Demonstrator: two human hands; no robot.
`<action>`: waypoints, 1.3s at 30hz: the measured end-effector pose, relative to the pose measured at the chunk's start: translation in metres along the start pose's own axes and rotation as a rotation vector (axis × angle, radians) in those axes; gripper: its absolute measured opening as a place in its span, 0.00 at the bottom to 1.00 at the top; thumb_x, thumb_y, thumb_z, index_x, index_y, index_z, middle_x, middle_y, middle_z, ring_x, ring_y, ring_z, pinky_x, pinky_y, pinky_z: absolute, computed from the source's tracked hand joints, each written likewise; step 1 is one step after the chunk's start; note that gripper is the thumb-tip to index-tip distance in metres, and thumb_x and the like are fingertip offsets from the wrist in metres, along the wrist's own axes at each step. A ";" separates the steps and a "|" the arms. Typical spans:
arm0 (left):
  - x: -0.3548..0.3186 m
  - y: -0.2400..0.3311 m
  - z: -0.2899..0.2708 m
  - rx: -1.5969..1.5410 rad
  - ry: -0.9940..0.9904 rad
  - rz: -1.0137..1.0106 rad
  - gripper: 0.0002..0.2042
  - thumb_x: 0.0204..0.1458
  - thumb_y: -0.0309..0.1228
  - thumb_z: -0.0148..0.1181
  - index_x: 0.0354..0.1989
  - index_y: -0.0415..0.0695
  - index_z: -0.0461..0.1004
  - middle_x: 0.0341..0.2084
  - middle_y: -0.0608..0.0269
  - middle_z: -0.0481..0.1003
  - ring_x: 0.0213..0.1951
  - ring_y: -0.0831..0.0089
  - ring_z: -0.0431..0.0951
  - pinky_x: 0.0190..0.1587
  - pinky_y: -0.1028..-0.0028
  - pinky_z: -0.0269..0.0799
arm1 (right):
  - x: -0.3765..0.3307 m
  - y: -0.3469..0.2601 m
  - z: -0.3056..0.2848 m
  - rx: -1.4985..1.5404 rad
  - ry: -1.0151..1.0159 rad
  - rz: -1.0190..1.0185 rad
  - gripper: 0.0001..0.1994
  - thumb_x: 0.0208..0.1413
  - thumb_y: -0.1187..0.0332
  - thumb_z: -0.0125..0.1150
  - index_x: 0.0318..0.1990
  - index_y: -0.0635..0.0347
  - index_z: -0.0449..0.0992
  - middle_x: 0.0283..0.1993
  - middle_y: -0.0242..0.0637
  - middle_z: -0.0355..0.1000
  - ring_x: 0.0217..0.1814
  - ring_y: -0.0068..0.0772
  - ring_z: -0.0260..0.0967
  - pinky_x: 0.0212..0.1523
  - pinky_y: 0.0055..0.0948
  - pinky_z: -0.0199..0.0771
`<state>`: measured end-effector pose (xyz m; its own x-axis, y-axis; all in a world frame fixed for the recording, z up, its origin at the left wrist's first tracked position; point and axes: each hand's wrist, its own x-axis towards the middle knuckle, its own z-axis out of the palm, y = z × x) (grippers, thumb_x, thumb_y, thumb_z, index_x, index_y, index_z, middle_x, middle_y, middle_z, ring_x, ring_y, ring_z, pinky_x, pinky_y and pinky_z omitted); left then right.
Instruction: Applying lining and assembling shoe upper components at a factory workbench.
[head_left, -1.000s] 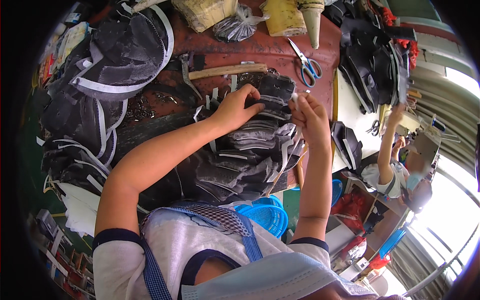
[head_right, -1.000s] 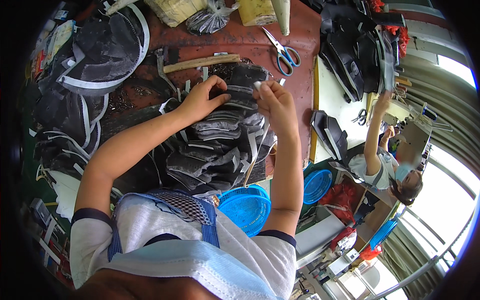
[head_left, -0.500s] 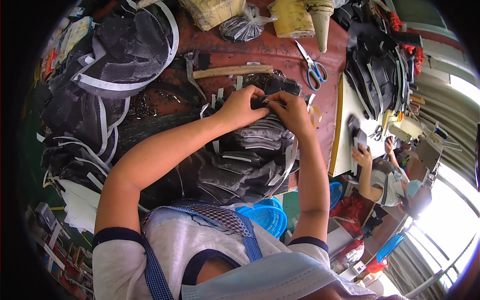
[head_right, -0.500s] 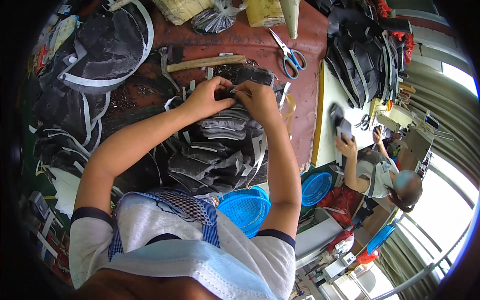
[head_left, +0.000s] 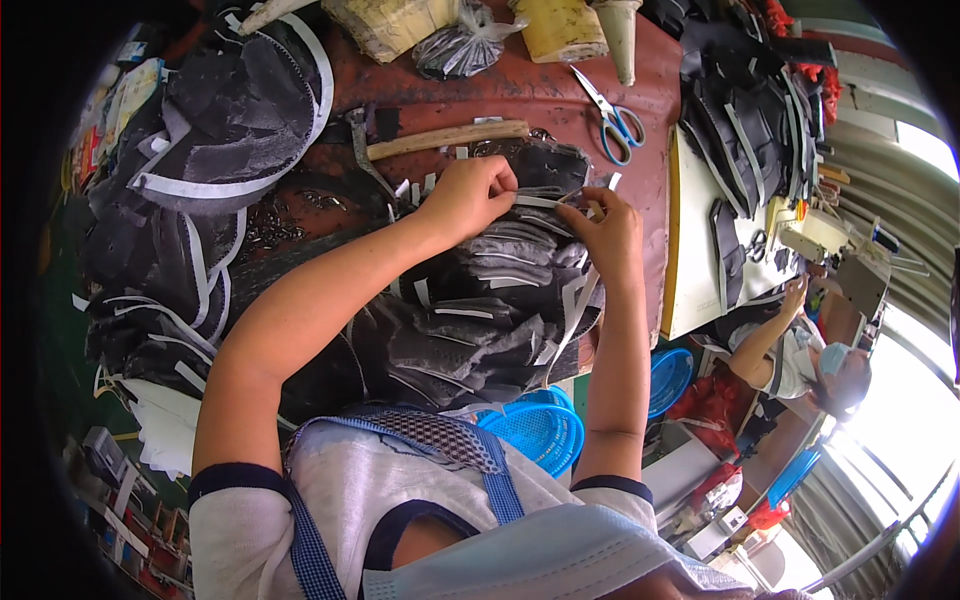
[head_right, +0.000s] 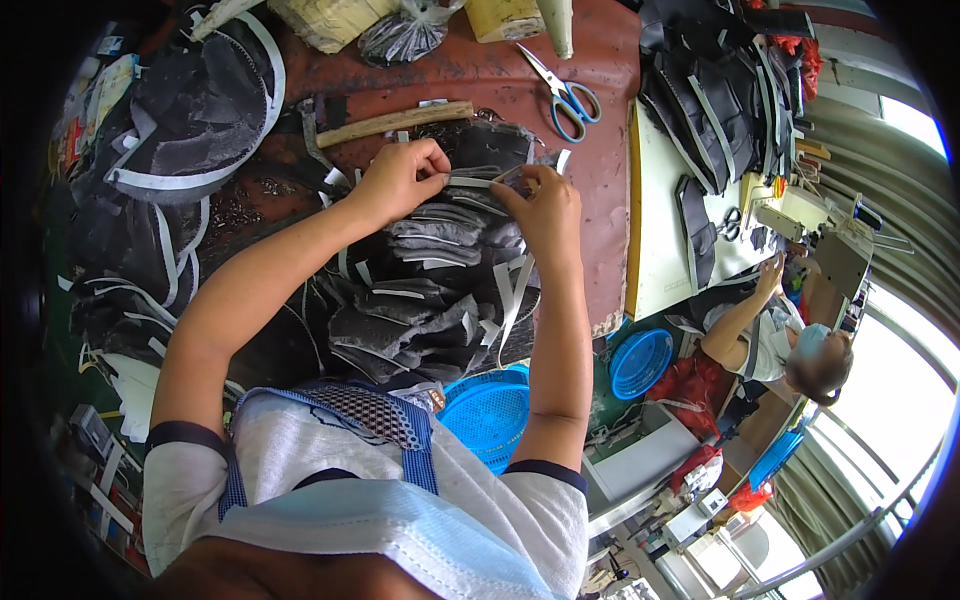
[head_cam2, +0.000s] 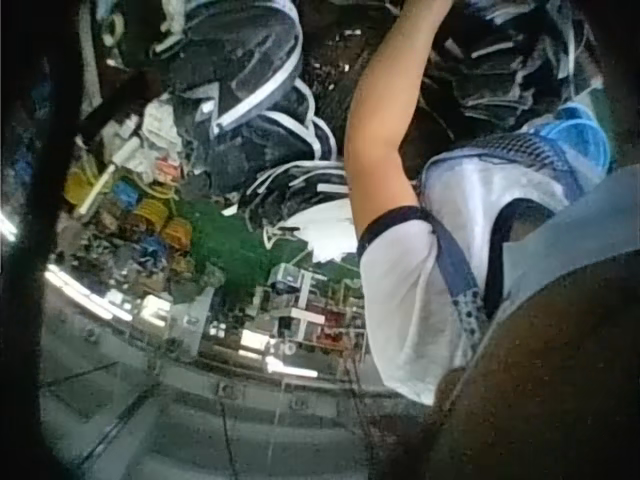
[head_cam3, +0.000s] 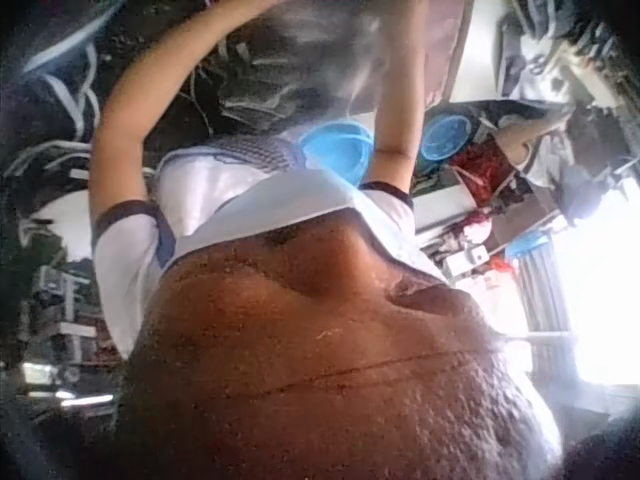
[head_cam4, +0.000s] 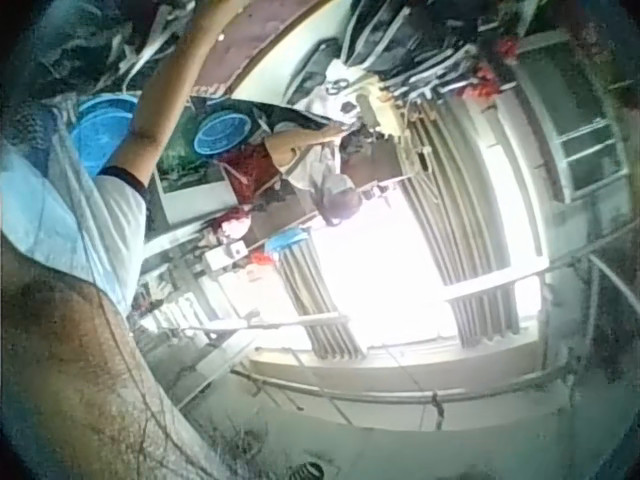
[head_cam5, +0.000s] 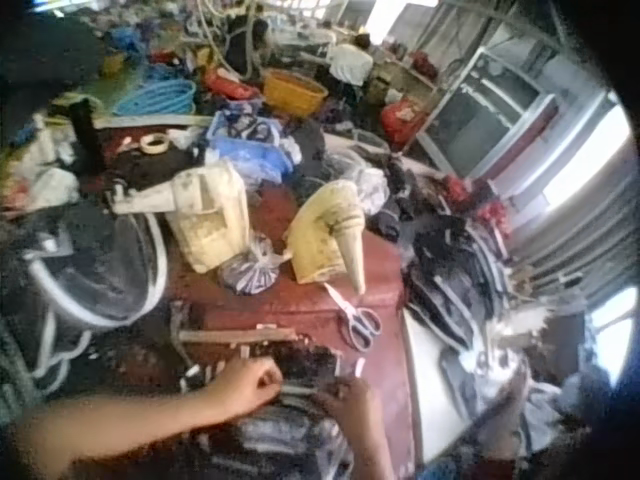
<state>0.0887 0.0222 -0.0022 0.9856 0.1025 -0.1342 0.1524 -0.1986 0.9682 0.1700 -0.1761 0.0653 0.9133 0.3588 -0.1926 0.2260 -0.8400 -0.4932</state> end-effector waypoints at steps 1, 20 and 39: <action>0.000 0.001 0.000 -0.010 0.005 0.003 0.07 0.50 0.24 0.63 0.36 0.36 0.75 0.25 0.58 0.80 0.28 0.74 0.80 0.32 0.74 0.73 | 0.002 0.004 0.001 0.000 0.004 0.004 0.24 0.41 0.60 0.76 0.42 0.69 0.78 0.41 0.51 0.78 0.43 0.48 0.77 0.44 0.37 0.75; 0.078 -0.033 0.014 0.223 0.118 0.126 0.17 0.48 0.30 0.66 0.47 0.40 0.73 0.40 0.52 0.77 0.42 0.60 0.79 0.44 0.65 0.73 | 0.012 0.037 -0.033 1.256 0.426 0.101 0.07 0.59 0.76 0.53 0.28 0.62 0.72 0.50 0.44 0.76 0.47 0.29 0.73 0.46 0.25 0.70; 0.058 0.016 0.015 0.242 -0.150 0.152 0.11 0.50 0.35 0.59 0.34 0.39 0.76 0.30 0.46 0.78 0.37 0.48 0.78 0.41 0.55 0.72 | 0.024 -0.003 0.012 0.189 0.079 -0.267 0.09 0.48 0.72 0.67 0.36 0.67 0.77 0.31 0.45 0.75 0.31 0.46 0.74 0.35 0.36 0.73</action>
<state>0.1496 0.0101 0.0027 0.9954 -0.0876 -0.0392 -0.0022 -0.4287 0.9034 0.1874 -0.1601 0.0517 0.8551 0.5177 0.0272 0.4013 -0.6277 -0.6671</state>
